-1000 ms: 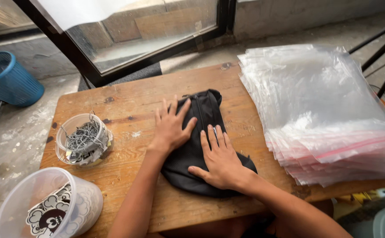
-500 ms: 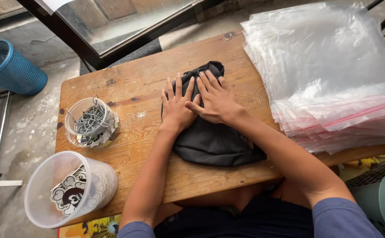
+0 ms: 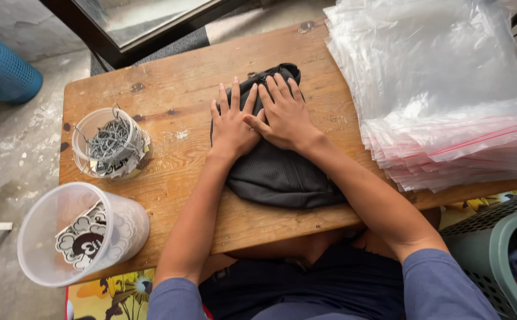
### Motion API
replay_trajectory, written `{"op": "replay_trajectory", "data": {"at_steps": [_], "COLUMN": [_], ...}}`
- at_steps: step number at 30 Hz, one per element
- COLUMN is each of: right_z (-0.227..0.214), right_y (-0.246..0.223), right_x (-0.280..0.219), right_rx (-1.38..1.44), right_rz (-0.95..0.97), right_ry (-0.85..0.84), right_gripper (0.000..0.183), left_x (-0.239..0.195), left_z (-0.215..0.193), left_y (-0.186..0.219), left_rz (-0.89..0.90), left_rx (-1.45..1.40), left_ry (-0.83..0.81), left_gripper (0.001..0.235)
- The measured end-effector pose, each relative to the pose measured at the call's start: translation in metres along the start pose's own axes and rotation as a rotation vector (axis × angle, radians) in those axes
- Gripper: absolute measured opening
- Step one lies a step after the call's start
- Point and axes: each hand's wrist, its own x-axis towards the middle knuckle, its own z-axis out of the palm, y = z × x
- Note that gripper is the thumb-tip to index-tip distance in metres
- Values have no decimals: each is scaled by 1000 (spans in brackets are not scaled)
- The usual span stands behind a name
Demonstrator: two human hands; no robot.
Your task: The person cleans a black sling bag by first wiping it with their hands and then scrubbing it with a blue brush. They then attach a decorative keychain to the bag's zipper.
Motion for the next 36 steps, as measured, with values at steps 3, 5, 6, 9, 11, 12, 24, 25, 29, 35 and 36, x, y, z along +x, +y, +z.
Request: {"op": "replay_trajectory", "data": {"at_steps": [3,5,6,9,11,12,24,25,29,35,36], "right_z": [5,6,5,5,6,6,1,2,-2,-4,-3], "right_y": [-1,1,0,0,0,1,1,1,-2,-3,-3], "right_x": [-4,-8,-8,-9,-8,-8,-8,-9,-7,-6,-6], "right_rx": [44,61,73,85,83,87,154,146,155,136,137], "right_rz": [-2,7,9,12,11,9,38,39,56,56,59], "right_ry": [-1,-8,-3,2,8,10,-70,-85,-136,-141,-142], "right_gripper": [90,90,89,89,88,88,84,81,85,83,83], "left_x": [0,-1,-1,-1,0,0,12,16,13,-4,-6], "left_z": [5,9,8,5,5,6,21,26,21,17,18], "left_y": [-3,-1,-2,-2,-2,-3,-31,-40,-70,-74,-73], "left_rz": [-8,-4,-1,2,3,3,62,107,188,155,139], "left_rx": [5,5,6,-7,-19,-20,-219,-295,-460,-343,-342], "left_ry": [-4,-3,0,-1,0,2,105,157,184,439,428], "left_gripper": [67,67,67,68,68,68,63,55,46,29,29]}}
